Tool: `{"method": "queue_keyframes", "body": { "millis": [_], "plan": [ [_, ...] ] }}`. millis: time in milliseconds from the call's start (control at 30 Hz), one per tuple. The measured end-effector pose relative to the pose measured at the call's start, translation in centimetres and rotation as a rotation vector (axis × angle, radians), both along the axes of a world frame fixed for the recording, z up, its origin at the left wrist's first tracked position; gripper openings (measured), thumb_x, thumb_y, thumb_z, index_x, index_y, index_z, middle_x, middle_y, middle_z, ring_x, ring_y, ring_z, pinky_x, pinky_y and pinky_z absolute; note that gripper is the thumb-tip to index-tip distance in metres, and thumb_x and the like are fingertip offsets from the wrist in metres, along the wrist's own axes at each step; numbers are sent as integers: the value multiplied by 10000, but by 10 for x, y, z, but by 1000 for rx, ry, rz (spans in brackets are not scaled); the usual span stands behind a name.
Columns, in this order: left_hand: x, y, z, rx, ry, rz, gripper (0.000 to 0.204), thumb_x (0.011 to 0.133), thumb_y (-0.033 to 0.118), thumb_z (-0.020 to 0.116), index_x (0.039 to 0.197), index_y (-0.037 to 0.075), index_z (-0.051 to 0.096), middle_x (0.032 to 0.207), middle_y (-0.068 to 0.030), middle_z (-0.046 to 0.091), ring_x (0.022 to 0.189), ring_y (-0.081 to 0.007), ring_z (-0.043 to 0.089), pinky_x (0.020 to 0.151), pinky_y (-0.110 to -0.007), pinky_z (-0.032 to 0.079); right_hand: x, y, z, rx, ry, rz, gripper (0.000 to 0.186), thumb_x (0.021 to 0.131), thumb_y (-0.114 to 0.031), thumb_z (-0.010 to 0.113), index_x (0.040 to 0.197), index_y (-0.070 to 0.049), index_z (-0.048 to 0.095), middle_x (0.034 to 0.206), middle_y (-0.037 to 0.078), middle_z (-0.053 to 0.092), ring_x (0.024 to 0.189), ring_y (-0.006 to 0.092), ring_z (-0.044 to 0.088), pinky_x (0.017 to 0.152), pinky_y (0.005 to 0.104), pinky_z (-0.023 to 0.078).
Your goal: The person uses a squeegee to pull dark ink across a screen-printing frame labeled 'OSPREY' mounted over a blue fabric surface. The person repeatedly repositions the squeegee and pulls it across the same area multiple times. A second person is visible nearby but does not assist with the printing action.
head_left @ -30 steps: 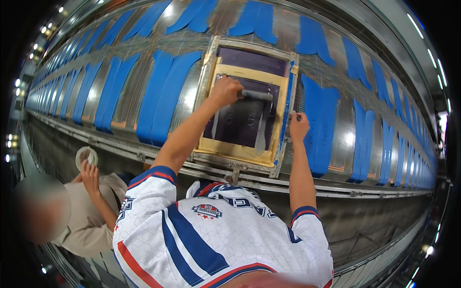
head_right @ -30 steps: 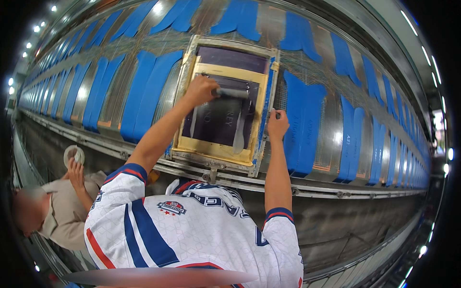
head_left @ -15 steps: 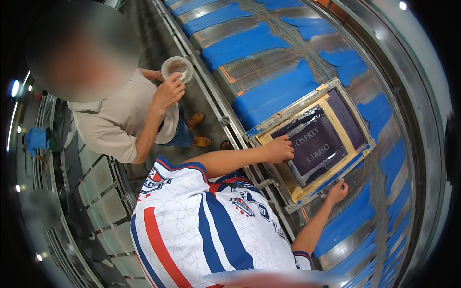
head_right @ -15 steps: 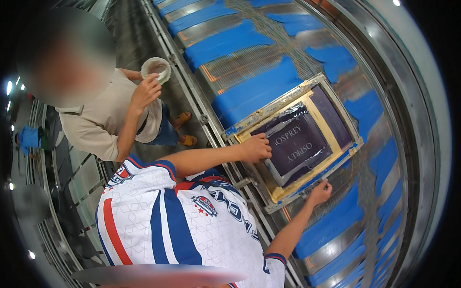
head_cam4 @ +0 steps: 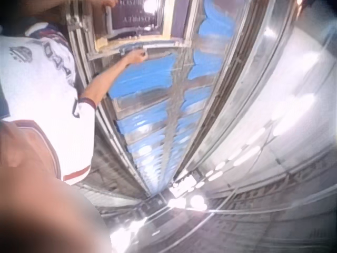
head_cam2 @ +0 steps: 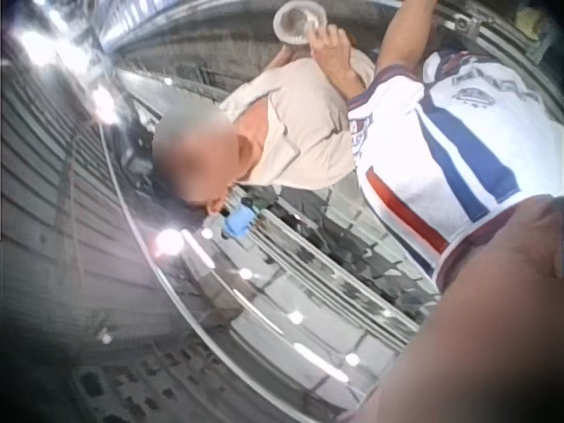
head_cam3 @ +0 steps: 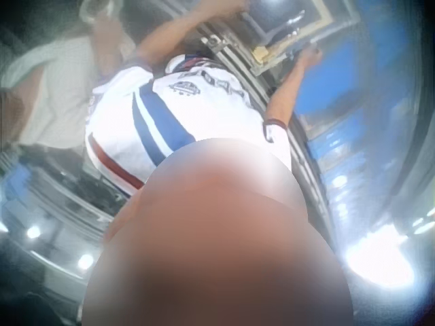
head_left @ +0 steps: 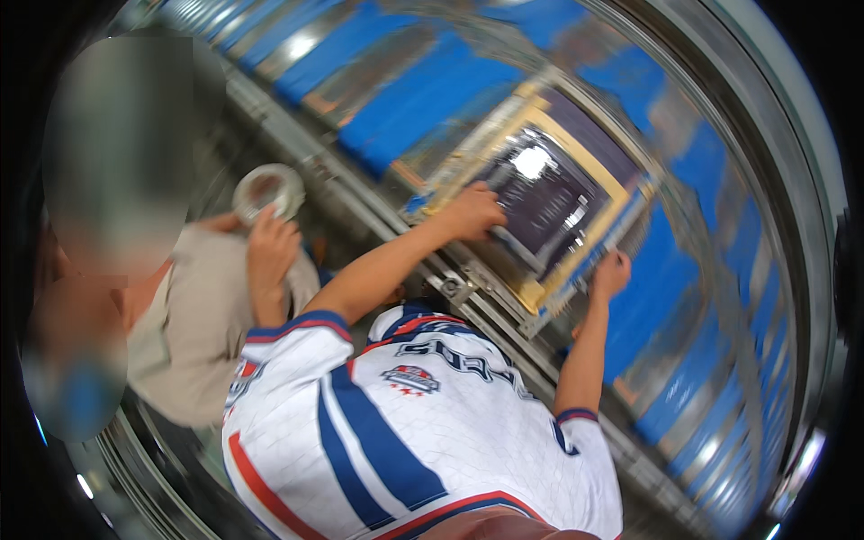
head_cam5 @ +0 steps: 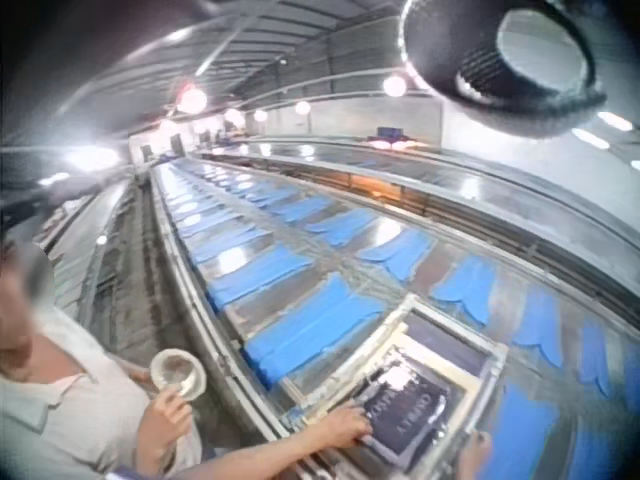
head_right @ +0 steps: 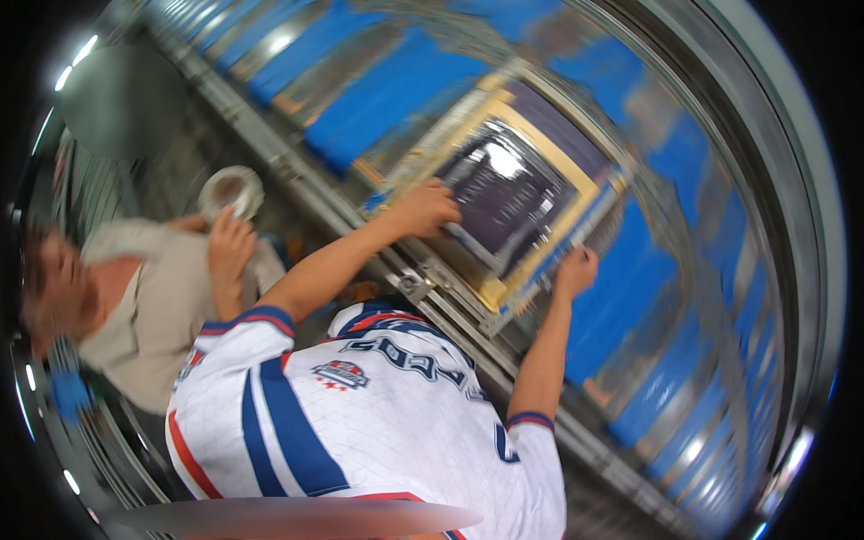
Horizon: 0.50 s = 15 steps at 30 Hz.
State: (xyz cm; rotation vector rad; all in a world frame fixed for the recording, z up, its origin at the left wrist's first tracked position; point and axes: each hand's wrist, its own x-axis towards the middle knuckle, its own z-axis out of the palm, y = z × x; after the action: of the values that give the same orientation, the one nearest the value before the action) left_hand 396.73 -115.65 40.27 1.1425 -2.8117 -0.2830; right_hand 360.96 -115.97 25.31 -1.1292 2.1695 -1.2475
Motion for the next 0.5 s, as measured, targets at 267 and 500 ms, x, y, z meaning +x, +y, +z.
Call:
{"method": "queue_keyframes", "body": {
  "millis": [267,500],
  "plan": [
    [-14,-37,16,150,-71,-77,321,615,325,869,842,144,731,782,-14,672,758,-242,631,771,-388,419,22,1,27,154,-98,-41,229,922,-315,650,904,-87,656,819,142,670,737,336,630,673,429,470],
    [-53,-172,10,74,-44,20,317,616,357,872,822,147,755,725,-94,678,745,-335,650,751,-449,504,18,-62,86,-168,96,352,410,896,-441,673,1019,-50,690,957,163,693,907,348,646,799,406,501]
  ]
}}
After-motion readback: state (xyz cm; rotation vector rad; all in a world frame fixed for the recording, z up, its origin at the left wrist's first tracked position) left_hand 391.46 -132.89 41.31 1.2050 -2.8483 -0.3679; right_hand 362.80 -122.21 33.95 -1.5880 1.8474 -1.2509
